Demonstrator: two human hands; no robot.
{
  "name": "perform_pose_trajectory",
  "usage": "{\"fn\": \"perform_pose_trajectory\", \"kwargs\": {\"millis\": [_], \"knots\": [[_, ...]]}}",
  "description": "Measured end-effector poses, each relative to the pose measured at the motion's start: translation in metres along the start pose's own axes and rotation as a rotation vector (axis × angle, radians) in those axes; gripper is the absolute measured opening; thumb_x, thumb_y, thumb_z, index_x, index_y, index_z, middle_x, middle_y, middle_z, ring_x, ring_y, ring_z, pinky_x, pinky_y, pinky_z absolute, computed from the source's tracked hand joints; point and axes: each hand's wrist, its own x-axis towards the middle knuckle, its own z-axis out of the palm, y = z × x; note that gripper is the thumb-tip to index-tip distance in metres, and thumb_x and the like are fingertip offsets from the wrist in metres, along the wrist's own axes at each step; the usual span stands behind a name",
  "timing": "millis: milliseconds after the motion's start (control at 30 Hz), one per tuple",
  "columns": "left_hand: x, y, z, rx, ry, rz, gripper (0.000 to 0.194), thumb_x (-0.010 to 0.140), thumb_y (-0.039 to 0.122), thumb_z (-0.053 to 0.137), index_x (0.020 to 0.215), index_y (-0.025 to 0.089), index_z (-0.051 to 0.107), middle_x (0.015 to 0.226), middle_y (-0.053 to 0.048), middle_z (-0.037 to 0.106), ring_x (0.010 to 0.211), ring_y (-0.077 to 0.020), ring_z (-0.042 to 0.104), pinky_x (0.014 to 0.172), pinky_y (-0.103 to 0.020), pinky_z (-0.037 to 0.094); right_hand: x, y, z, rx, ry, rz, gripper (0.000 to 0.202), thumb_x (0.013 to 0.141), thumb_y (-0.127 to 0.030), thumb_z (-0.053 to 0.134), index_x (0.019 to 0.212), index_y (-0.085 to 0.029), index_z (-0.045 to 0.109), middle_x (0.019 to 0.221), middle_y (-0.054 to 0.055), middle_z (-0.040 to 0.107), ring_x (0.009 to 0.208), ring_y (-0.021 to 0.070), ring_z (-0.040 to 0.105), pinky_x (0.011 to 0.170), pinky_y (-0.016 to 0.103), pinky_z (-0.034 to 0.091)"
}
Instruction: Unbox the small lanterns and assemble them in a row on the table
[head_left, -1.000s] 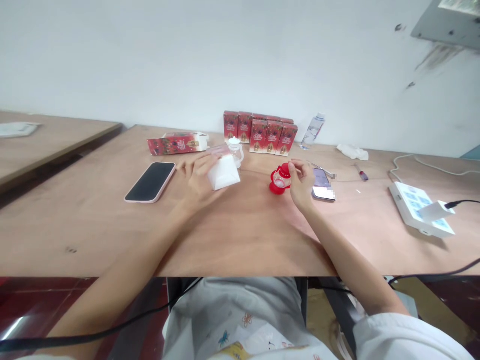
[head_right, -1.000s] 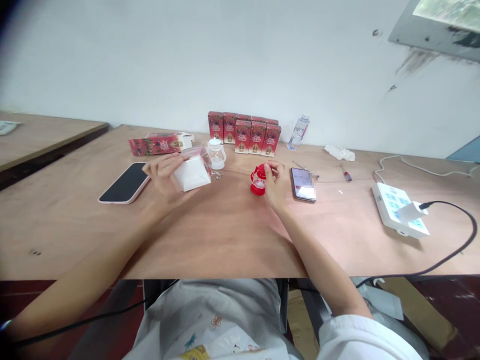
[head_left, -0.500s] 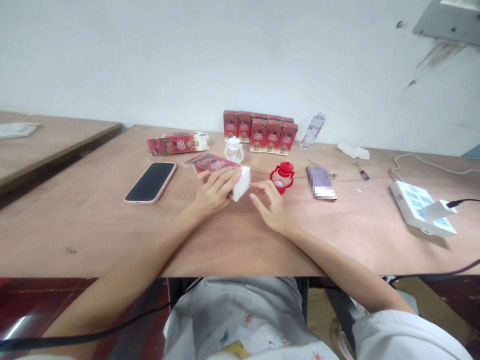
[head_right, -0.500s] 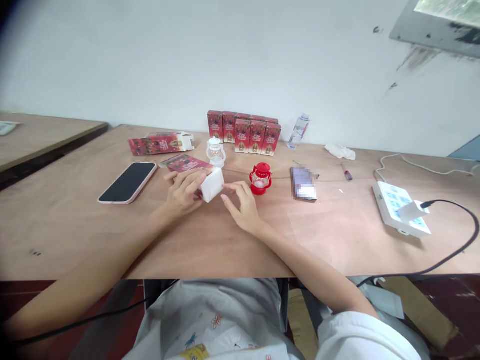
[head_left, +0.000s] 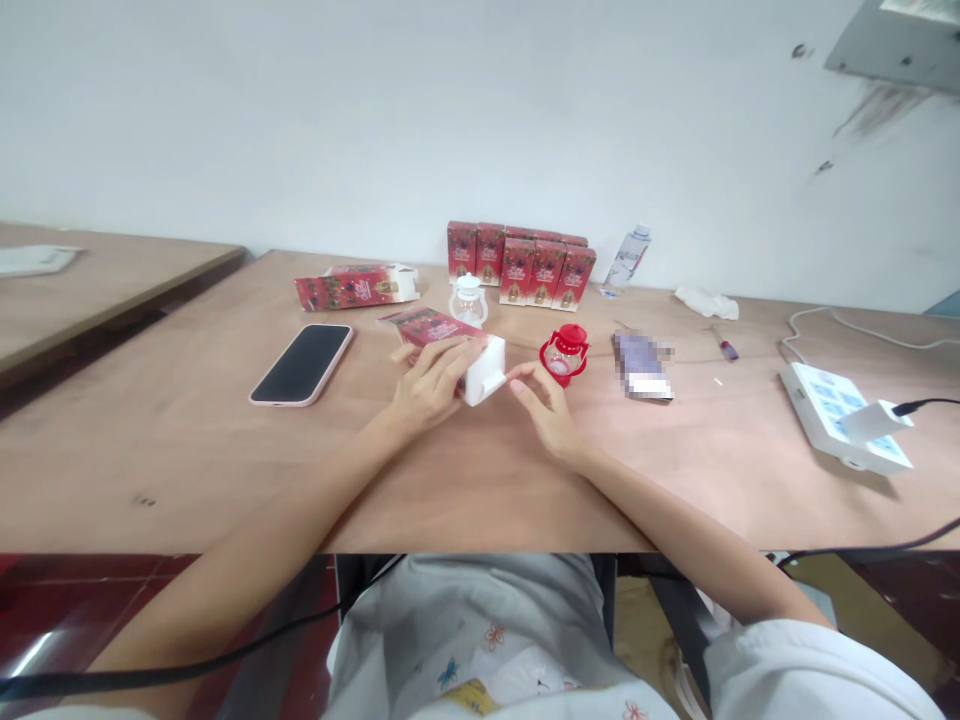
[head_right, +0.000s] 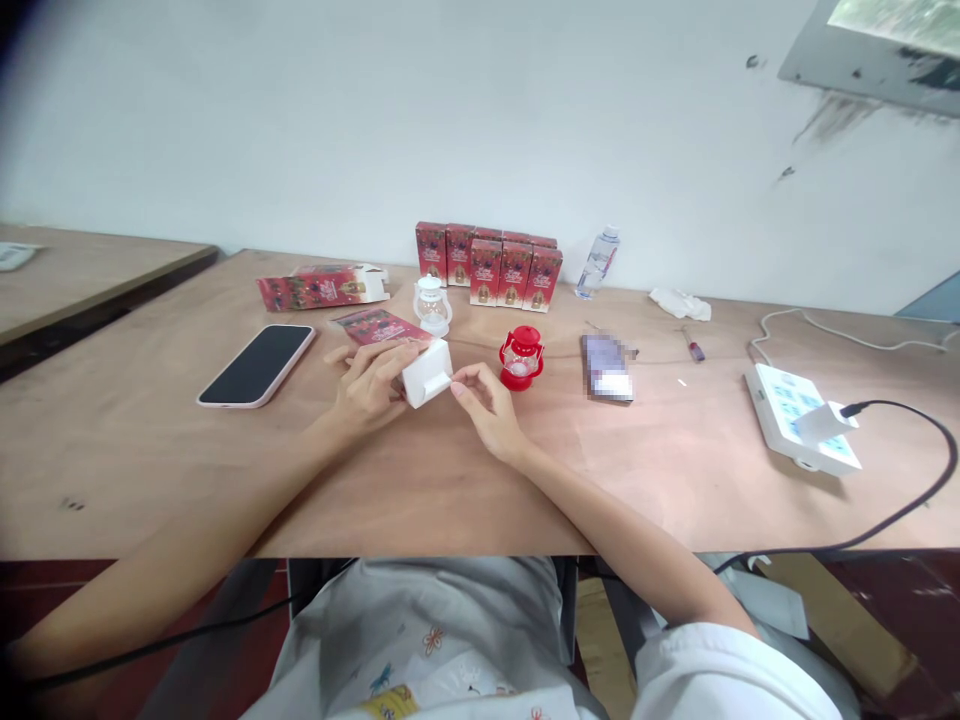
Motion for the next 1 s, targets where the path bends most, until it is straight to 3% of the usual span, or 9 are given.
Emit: {"fn": "perform_pose_trajectory", "kwargs": {"millis": [167, 400, 500, 600, 733, 900, 1000], "knots": [[0.003, 0.002, 0.001, 0.009, 0.055, 0.005, 0.050, 0.083, 0.019, 0.053, 0.128, 0.029, 0.035, 0.117, -0.005, 0.068, 0.099, -0.0223, 0.061, 0.084, -0.041, 0.030, 0.000, -0.001, -0.001, 0.054, -0.057, 0.009, 0.034, 0.085, -0.052, 0.053, 0.071, -0.021, 0.051, 0.078, -0.001, 0.051, 0.074, 0.0128, 0.050, 0.072, 0.028, 0.044], [-0.006, 0.000, 0.005, 0.253, 0.026, 0.132, 0.037, 0.085, 0.021, 0.053, 0.118, 0.033, 0.044, 0.111, -0.003, 0.070, 0.096, -0.0221, 0.063, 0.085, -0.044, 0.026, -0.002, 0.003, 0.005, 0.092, -0.085, 0.113, 0.031, 0.081, -0.054, 0.058, 0.086, -0.026, 0.069, 0.114, 0.004, 0.056, 0.113, 0.0188, 0.053, 0.093, 0.034, 0.045], [-0.008, 0.002, 0.006, 0.289, 0.073, 0.239, 0.031, 0.087, 0.024, 0.055, 0.115, 0.035, 0.047, 0.109, 0.000, 0.071, 0.096, -0.0197, 0.064, 0.086, -0.043, 0.026, -0.001, 0.005, 0.008, 0.285, -0.155, 0.231, 0.035, 0.081, -0.055, 0.055, 0.090, -0.024, 0.070, 0.114, 0.006, 0.061, 0.105, 0.0197, 0.058, 0.089, 0.037, 0.048], [-0.005, 0.002, 0.005, 0.246, 0.119, 0.265, 0.029, 0.088, 0.022, 0.056, 0.113, 0.034, 0.049, 0.111, 0.001, 0.071, 0.099, -0.0188, 0.064, 0.087, -0.042, 0.026, 0.001, 0.002, 0.008, 0.467, -0.199, 0.348, 0.039, 0.085, -0.055, 0.048, 0.091, -0.022, 0.069, 0.100, 0.006, 0.068, 0.095, 0.0203, 0.061, 0.083, 0.039, 0.051], [0.001, 0.000, 0.003, 0.113, -0.037, 0.169, 0.031, 0.090, 0.021, 0.052, 0.117, 0.035, 0.050, 0.118, -0.003, 0.068, 0.110, -0.0226, 0.061, 0.091, -0.046, 0.027, 0.006, 0.001, 0.002, 0.544, -0.115, 0.387, 0.041, 0.085, -0.055, 0.046, 0.077, -0.021, 0.067, 0.088, 0.006, 0.070, 0.088, 0.0214, 0.064, 0.080, 0.041, 0.052], [0.010, -0.003, -0.002, -0.052, -0.180, 0.284, 0.045, 0.086, 0.037, 0.057, 0.129, 0.027, 0.046, 0.128, -0.013, 0.060, 0.126, -0.0295, 0.049, 0.102, -0.053, 0.029, 0.013, 0.004, -0.010, 0.445, -0.052, 0.326, 0.047, 0.083, -0.059, 0.045, 0.063, -0.020, 0.063, 0.083, 0.007, 0.070, 0.089, 0.0247, 0.064, 0.078, 0.042, 0.051], [0.013, -0.006, -0.006, -0.067, -0.267, 0.276, 0.047, 0.086, 0.042, 0.057, 0.130, 0.027, 0.047, 0.136, -0.017, 0.051, 0.128, -0.0300, 0.048, 0.102, -0.053, 0.036, 0.015, 0.005, -0.014, 0.465, -0.048, 0.342, 0.046, 0.081, -0.059, 0.047, 0.060, -0.021, 0.063, 0.086, 0.006, 0.070, 0.086, 0.0240, 0.064, 0.074, 0.040, 0.051]]}}
